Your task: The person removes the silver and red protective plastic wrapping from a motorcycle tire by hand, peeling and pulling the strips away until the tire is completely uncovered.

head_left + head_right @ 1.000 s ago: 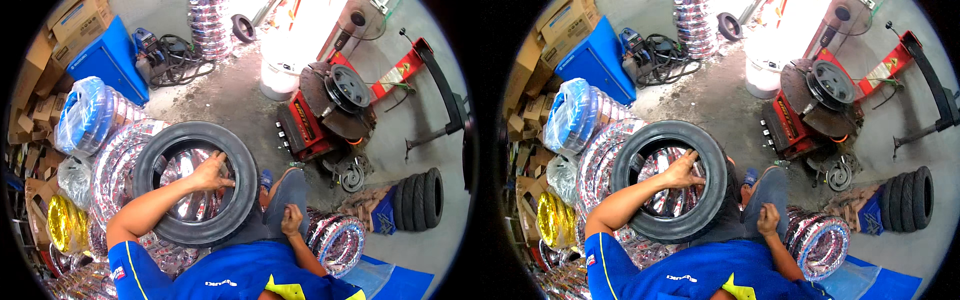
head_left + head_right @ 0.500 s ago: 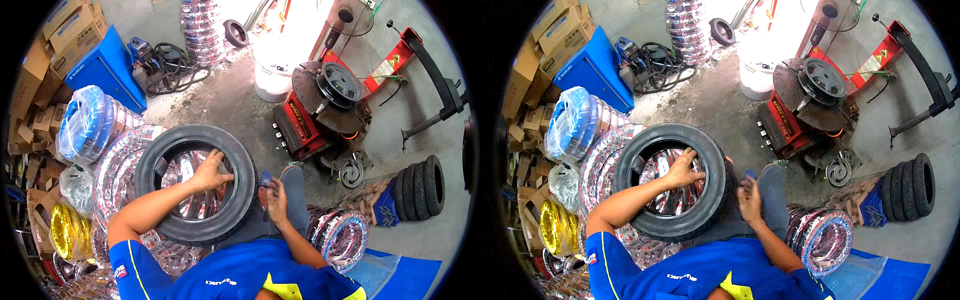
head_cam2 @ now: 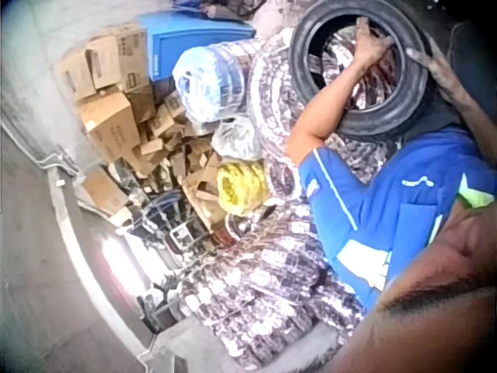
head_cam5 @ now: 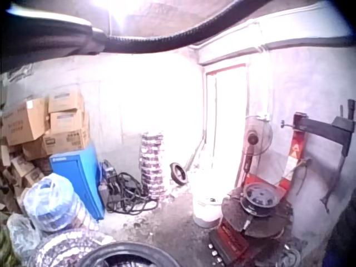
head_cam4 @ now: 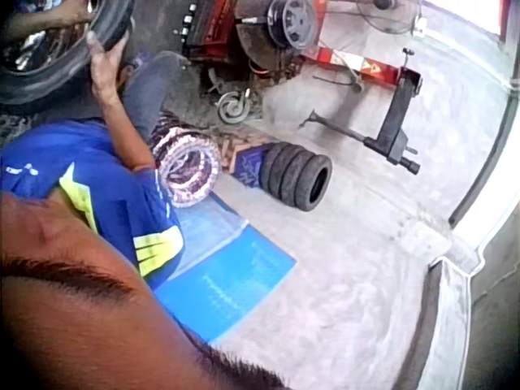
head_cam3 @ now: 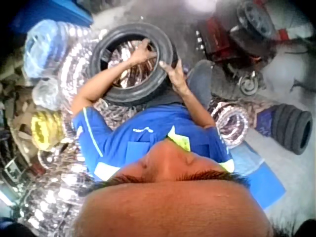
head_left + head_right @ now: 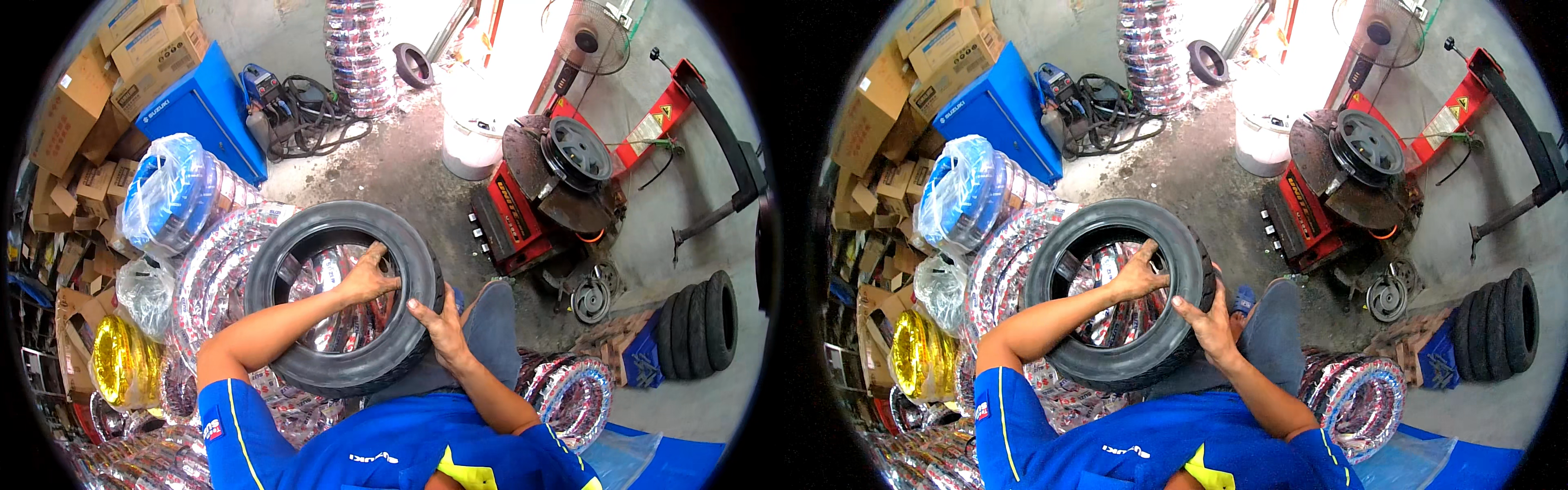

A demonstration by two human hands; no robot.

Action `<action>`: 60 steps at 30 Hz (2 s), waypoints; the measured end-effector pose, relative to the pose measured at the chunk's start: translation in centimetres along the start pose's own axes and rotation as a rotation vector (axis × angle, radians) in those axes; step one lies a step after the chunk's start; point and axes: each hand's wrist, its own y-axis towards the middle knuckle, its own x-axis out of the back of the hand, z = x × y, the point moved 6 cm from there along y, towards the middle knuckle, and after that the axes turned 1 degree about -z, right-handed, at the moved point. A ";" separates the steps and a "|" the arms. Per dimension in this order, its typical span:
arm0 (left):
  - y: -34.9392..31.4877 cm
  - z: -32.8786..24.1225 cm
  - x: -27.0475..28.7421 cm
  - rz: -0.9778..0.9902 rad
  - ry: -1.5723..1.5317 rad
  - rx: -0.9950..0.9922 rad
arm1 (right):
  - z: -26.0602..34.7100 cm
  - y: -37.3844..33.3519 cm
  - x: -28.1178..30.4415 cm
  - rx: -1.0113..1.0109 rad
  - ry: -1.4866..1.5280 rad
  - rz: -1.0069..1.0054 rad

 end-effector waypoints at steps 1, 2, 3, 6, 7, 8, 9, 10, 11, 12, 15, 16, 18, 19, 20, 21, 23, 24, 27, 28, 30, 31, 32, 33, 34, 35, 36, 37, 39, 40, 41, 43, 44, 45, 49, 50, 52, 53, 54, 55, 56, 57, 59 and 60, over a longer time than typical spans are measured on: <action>-0.1 -0.4 0.2 0.003 -0.021 0.020 | 0.3 0.0 -0.2 0.025 -0.017 0.007; -0.3 -1.2 0.4 -0.021 -0.071 0.014 | 0.6 -0.1 -0.4 0.051 -0.034 0.013; -0.3 -1.2 0.4 -0.022 -0.065 0.036 | 0.7 -0.1 -0.5 0.058 -0.028 0.013; -0.6 -1.7 0.5 -0.059 -0.051 0.063 | 1.1 -0.5 -0.8 0.074 -0.036 0.018; -0.7 -2.2 0.6 -0.087 -0.043 0.039 | 1.2 -0.5 -1.0 0.081 -0.049 0.018; -0.7 -2.6 0.8 -0.115 -0.035 0.014 | 1.4 -0.6 -1.2 0.089 -0.062 0.017; -0.7 -2.6 1.1 -0.123 -0.036 0.017 | 1.7 -0.5 -1.4 0.106 -0.074 0.024; -0.8 -2.5 1.4 -0.131 -0.038 0.021 | 2.0 -0.5 -1.7 0.121 -0.087 0.031; -0.9 -2.4 1.7 -0.140 -0.040 0.026 | 2.1 -0.5 -1.9 0.135 -0.100 0.038; -0.8 -2.4 1.8 -0.117 -0.058 0.011 | 2.0 -0.5 -1.9 0.133 -0.100 0.037; -0.2 -2.4 1.9 -0.064 -0.125 -0.039 | 2.3 -0.6 -1.8 0.127 -0.099 0.049; -0.2 -2.8 2.1 -0.102 -0.108 -0.051 | 2.5 -0.8 -1.8 0.121 -0.087 0.054; -0.6 -3.7 2.5 -0.181 -0.074 -0.073 | 2.3 -0.8 -1.6 0.099 -0.073 0.052; -0.5 -4.4 2.6 -0.120 0.092 -0.115 | 1.7 -0.7 -1.0 0.083 -0.071 0.038; -0.2 -5.2 3.4 -0.061 0.260 -0.154 | 1.0 -0.5 -0.5 0.064 -0.067 0.027; 0.1 -5.9 4.2 -0.001 0.428 -0.192 | 0.6 -0.4 -0.1 0.060 -0.085 0.016; 0.6 -6.3 6.6 -0.133 0.410 -0.131 | -0.5 0.0 0.8 0.047 -0.121 0.003; 1.0 -5.9 8.5 -0.208 0.222 -0.108 | -1.0 0.3 2.3 0.160 -0.570 -0.088; 1.8 -4.5 16.3 -0.559 0.253 0.002 | 5.6 -1.7 -3.1 0.633 -1.259 -0.177; 1.8 -5.4 17.8 -0.654 0.234 -0.052 | 6.8 -1.7 -4.7 0.764 -1.145 -0.112; 2.0 -5.5 19.3 -0.760 0.354 -0.039 | 5.4 0.7 -7.9 0.487 -1.014 0.287; 2.1 -4.6 19.5 -0.743 0.386 -0.001 | 4.4 1.6 -10.1 0.291 -0.964 0.498; 2.3 -3.2 19.4 -0.732 0.403 -0.009 | 2.5 2.9 -11.6 0.343 -1.089 0.528; 2.5 -2.1 19.6 -0.723 0.425 -0.017 | -0.3 4.9 -13.0 0.402 -1.209 0.557; 2.7 -1.5 19.5 -0.643 0.472 0.066 | -2.9 7.0 -14.1 0.445 -1.242 0.512; 2.7 -0.8 19.9 -0.655 0.502 0.056 | -4.3 8.5 -15.6 0.495 -1.271 0.484; 2.2 0.9 20.9 -0.678 0.541 0.066 | -5.0 9.5 -17.4 0.288 -1.275 0.578; 2.4 1.5 21.2 -0.685 0.567 0.063 | -5.8 10.0 -18.1 0.385 -1.271 0.458; 2.3 0.5 21.2 -0.693 0.482 0.075 | -7.1 10.7 -20.2 0.402 -1.344 0.495; 2.3 -0.7 20.3 -0.639 0.470 0.151 | -7.8 11.7 -20.5 0.322 -1.335 0.423; 2.7 -0.5 20.2 -0.548 0.442 0.229 | -8.7 12.1 -21.1 0.257 -1.319 0.379; 3.0 -0.8 19.5 -0.516 0.414 0.145 | -11.2 13.0 -21.2 0.351 -1.284 0.290; 3.8 0.0 19.4 -0.536 0.447 0.131 | -12.9 13.8 -21.4 0.395 -1.179 0.215; 3.5 -0.3 18.8 -0.467 0.443 0.157 | -13.1 13.7 -21.5 0.352 -1.079 0.247; 3.9 -1.0 18.2 -0.456 0.385 0.131 | -15.3 16.9 -20.8 0.449 -1.190 0.279; 2.4 0.2 19.1 -0.521 0.425 0.117 | -15.2 15.2 -22.9 0.322 -1.255 0.361; 1.4 0.1 19.4 -0.551 0.476 0.112 | -13.9 13.9 -24.3 0.363 -1.458 0.432; 3.0 -1.5 18.0 -0.525 0.501 0.066 | -15.5 15.7 -23.3 0.593 -1.651 0.321; 5.5 -3.9 16.1 -0.509 0.469 -0.051 | -18.1 19.4 -20.6 0.805 -1.866 0.154; 5.0 -3.0 16.3 -0.521 0.457 -0.084 | -18.8 19.1 -20.2 0.852 -1.905 0.147; 5.3 -2.3 16.1 -0.487 0.473 -0.034 | -18.8 19.0 -19.2 0.897 -1.955 0.120; 3.6 -0.1 17.6 -0.480 0.510 0.059 | -17.2 15.4 -22.5 0.797 -1.831 0.202; 2.6 -0.3 18.1 -0.609 0.619 -0.052 | -14.4 13.8 -23.0 0.436 -1.581 0.257; 4.0 -1.5 17.0 -0.592 0.614 -0.078 | -14.1 14.7 -21.4 0.601 -1.577 0.152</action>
